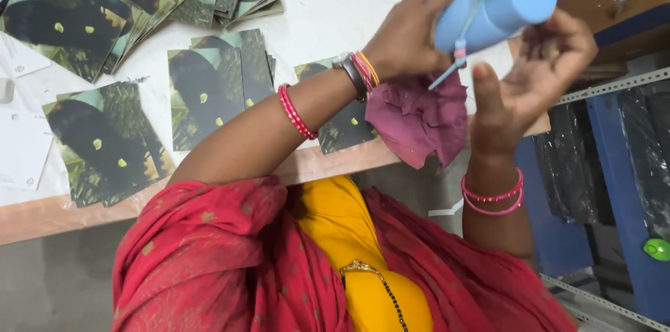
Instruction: Cleaning and inspecting individual postcards with cat imagery using a cloth in a production environment.
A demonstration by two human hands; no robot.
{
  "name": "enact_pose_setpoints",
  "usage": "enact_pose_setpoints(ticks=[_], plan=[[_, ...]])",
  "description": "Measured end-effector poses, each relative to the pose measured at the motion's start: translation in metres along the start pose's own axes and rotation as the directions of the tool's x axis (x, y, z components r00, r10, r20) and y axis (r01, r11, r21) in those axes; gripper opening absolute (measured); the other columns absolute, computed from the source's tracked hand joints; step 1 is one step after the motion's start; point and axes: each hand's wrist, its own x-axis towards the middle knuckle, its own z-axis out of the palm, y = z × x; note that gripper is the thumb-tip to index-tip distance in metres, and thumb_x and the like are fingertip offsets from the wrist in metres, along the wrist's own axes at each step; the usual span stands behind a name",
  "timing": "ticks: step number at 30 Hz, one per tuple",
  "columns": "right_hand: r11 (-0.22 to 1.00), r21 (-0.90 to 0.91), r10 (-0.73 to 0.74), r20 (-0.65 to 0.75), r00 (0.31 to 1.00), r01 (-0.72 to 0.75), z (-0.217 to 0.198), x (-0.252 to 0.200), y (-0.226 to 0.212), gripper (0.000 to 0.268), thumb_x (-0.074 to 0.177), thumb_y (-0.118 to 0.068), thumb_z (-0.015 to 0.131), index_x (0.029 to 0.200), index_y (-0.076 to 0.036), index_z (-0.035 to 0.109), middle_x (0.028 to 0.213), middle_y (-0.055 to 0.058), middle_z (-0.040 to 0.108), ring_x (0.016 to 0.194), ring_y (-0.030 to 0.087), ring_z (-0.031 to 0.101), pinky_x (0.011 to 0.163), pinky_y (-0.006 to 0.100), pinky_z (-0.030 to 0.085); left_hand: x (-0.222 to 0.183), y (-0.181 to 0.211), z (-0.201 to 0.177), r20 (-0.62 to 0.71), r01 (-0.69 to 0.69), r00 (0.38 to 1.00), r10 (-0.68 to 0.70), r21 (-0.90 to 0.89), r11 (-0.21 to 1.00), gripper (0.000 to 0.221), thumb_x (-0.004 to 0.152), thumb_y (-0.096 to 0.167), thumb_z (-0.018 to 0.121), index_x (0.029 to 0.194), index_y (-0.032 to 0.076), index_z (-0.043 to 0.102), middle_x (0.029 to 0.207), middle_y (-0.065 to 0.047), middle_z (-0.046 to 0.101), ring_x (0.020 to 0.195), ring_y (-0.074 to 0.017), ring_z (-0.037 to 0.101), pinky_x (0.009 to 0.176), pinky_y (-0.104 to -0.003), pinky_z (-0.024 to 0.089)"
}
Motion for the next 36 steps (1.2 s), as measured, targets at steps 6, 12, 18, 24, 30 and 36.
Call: enact_pose_setpoints(ticks=[6,12,18,24,30,36], plan=[[0.994,0.098,0.032,0.088,0.996,-0.041,-0.011,0.001,0.005,0.060,0.096,-0.021,0.094,0.135,-0.004,0.051,0.126,0.012,0.057,0.117,0.021,0.059,0.109,0.034,0.048,0.000,-0.004,-0.011,0.061,-0.065,0.996,0.069,-0.059,0.996,0.087,0.077,0.022,0.091,0.149,0.007,0.045,0.131,-0.019,0.071,0.118,-0.0375,0.072,0.104,-0.041,0.059],[0.977,0.203,0.029,0.175,0.984,-0.065,-0.038,0.017,0.028,0.052,0.096,-0.021,0.090,0.135,-0.002,0.061,0.125,0.015,0.063,0.116,0.022,0.063,0.106,0.034,0.050,-0.006,0.028,-0.018,0.274,0.056,0.962,-0.013,-0.147,0.988,0.081,0.079,0.030,0.090,0.145,0.008,0.050,0.122,-0.016,0.074,0.115,-0.0340,0.075,0.100,-0.040,0.060],[0.976,0.204,0.032,0.224,0.974,-0.079,-0.037,0.012,0.020,0.051,0.098,-0.022,0.088,0.137,-0.001,0.065,0.127,0.016,0.066,0.118,0.023,0.067,0.106,0.034,0.053,-0.025,0.021,0.019,0.019,0.025,0.999,-0.028,0.124,0.992,0.081,0.079,0.030,0.088,0.145,0.013,0.045,0.128,-0.012,0.068,0.117,-0.0339,0.068,0.098,-0.040,0.057],[0.983,0.175,0.014,0.266,0.964,-0.062,-0.040,0.016,0.003,0.061,0.099,-0.029,0.087,0.147,-0.002,0.059,0.136,0.015,0.066,0.124,0.025,0.066,0.112,0.035,0.055,-0.024,0.045,-0.001,0.044,0.032,0.998,-0.036,0.081,0.996,0.090,0.073,0.034,0.090,0.147,0.014,0.044,0.132,-0.011,0.066,0.120,-0.0335,0.067,0.101,-0.042,0.056],[0.992,0.122,0.008,0.131,0.991,-0.024,-0.040,-0.009,0.017,0.056,0.105,-0.026,0.086,0.146,0.003,0.062,0.135,0.017,0.067,0.123,0.025,0.067,0.111,0.035,0.055,-0.034,0.047,0.003,-0.052,0.020,0.999,-0.015,0.092,0.996,0.090,0.079,0.034,0.090,0.151,0.013,0.041,0.141,-0.013,0.062,0.122,-0.0341,0.066,0.107,-0.042,0.056],[0.999,-0.014,-0.036,0.122,0.992,0.038,-0.039,0.016,-0.024,0.058,0.103,-0.030,0.079,0.146,0.000,0.055,0.138,0.012,0.060,0.124,0.021,0.063,0.110,0.032,0.053,-0.017,0.079,0.006,0.016,-0.028,0.999,0.029,-0.058,0.998,0.091,0.081,0.031,0.089,0.152,0.012,0.035,0.144,-0.017,0.056,0.132,-0.0372,0.060,0.112,-0.041,0.052]])
